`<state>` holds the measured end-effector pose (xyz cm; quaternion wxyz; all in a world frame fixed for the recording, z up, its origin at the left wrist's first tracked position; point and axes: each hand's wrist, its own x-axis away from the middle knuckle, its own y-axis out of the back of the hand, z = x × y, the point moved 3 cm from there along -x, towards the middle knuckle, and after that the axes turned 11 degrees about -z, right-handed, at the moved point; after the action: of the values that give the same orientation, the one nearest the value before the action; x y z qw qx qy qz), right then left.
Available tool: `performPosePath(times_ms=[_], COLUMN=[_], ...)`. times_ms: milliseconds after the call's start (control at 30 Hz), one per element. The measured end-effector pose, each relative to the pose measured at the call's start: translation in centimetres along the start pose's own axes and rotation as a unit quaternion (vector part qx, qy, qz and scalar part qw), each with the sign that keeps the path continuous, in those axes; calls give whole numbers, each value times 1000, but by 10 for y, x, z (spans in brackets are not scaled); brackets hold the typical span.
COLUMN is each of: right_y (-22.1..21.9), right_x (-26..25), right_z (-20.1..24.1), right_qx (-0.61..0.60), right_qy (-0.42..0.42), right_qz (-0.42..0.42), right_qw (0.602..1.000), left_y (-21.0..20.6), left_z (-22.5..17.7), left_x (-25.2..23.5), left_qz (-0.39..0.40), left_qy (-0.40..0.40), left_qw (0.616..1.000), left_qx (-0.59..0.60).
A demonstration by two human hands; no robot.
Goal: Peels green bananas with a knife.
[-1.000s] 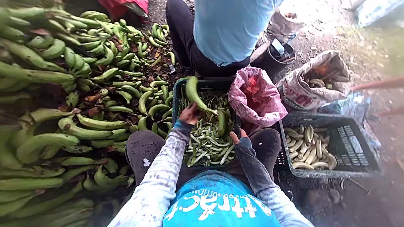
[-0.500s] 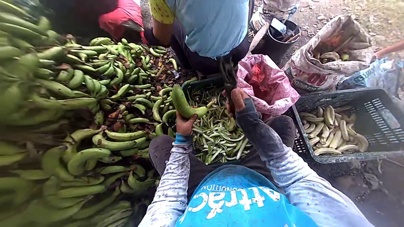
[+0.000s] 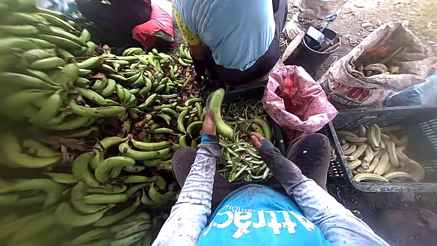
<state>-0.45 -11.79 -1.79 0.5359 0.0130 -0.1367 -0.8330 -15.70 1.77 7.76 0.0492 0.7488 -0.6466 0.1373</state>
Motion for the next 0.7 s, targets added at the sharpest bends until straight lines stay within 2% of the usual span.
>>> performPosePath(times_ms=[33,100,167,200,267,333,367,400,467,567,633,700], right_y=[2,10,25,36,55,62,61,57,41,22,24,36], right_x=[-11,-25,-43,-55,-77,-91,-91,-83,-53,-12,-12,-36], right_z=[-7,6,31,51,93,113,118,121,111,86,90,115], right_qx=[2,82,198,255,329,304,274,251,222,202,219,262], right_qy=[85,235,292,275,188,109,92,110,187,307,351,352], right_qz=[-5,-6,-34,-55,-94,-139,-135,-124,-82,-65,-69,-77], right_qw=[996,969,935,925,921,936,948,954,954,928,908,895], left_y=[-6,-15,-23,-26,-33,-32,-30,-25,-8,-1,-7,-11], left_z=[1,4,11,19,39,48,49,49,38,-4,-20,-16], left_x=[-1,6,26,38,63,78,74,63,31,6,8,21], left_qz=[3,5,26,38,17,10,6,1,-10,-47,-23,69], left_qy=[5,25,49,70,119,122,104,74,-21,-154,-187,-169], left_qw=[998,994,996,996,991,986,988,992,999,987,981,983], left_qx=[-55,-103,-73,-33,57,112,115,98,44,10,37,35])
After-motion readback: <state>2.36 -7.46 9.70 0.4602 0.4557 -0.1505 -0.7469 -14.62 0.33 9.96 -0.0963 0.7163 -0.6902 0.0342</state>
